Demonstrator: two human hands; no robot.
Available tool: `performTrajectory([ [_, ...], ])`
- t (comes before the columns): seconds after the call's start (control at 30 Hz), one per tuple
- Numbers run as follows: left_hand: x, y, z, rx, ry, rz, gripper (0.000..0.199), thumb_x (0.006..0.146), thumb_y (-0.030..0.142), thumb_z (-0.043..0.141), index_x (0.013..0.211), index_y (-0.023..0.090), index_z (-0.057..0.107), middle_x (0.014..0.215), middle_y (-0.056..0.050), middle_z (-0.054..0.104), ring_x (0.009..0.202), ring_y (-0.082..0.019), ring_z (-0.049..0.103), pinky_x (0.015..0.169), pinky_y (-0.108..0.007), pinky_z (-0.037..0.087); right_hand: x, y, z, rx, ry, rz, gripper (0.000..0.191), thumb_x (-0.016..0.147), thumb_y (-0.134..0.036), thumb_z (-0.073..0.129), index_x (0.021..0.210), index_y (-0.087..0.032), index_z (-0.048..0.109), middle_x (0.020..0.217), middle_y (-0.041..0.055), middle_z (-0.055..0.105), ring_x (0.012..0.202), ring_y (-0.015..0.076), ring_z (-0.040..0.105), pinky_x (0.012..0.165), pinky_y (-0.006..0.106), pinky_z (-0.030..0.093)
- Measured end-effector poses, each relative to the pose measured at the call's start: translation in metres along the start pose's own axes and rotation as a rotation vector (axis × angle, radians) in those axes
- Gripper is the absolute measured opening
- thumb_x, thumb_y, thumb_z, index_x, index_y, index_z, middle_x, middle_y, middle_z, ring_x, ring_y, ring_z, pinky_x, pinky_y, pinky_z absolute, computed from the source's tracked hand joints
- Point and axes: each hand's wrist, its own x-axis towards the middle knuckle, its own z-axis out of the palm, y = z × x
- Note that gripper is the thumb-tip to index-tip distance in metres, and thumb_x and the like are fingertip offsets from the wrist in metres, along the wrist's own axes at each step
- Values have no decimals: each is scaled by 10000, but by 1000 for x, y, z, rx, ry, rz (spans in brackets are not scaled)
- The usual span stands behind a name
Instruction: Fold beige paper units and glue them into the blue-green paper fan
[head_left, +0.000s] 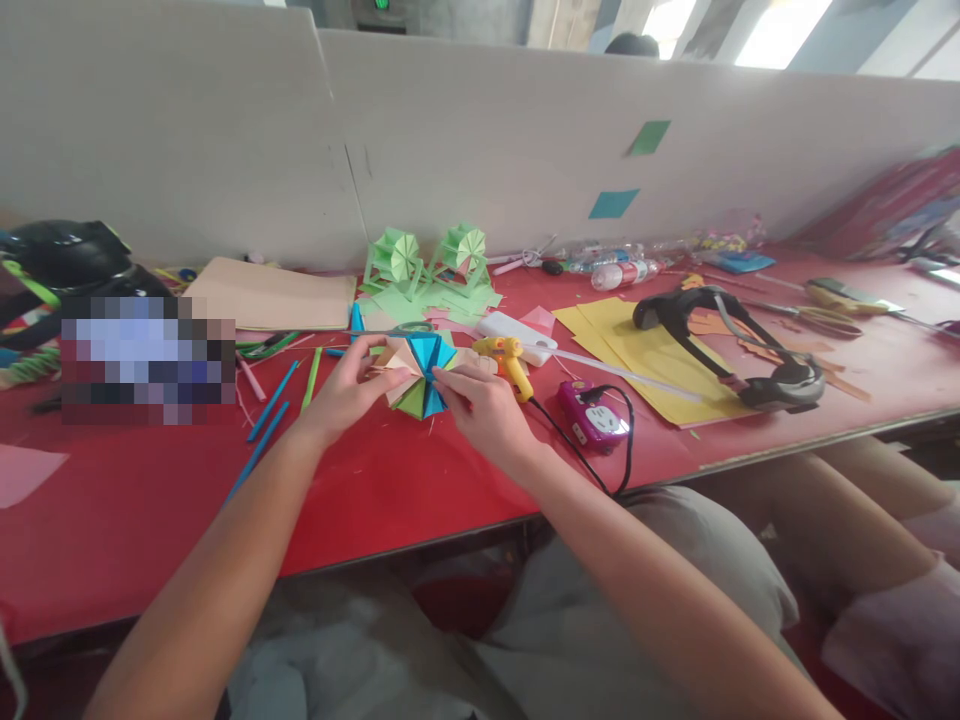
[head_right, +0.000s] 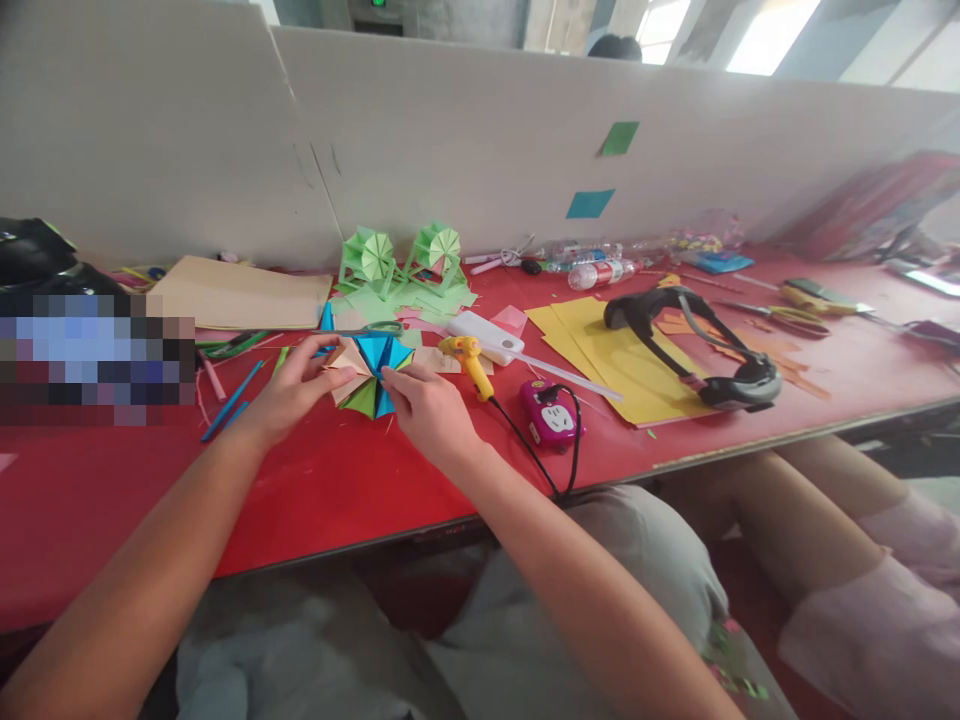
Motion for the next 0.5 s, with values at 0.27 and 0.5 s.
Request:
performTrajectory([
  [0.27,1,-6,1,-14,-17,-27,565,757,532,742,1192,236,535,984,-28,689,932,-248,675,810,-357,515,0,-2,-1,-40,-57,42,313,1009,-239,480,1175,-180,739,1023,110,727,899,216,677,804,327,523],
  [0.5,0,-3,3,9,2,-35,586,756,546,738,1200,226,530,1007,-42,688,956,-255,672,826,-365,515,1,-7,-3,4,-18,87,267,978,-231,519,1110,-189,747,1002,97,743,866,209,681,789,321,513],
])
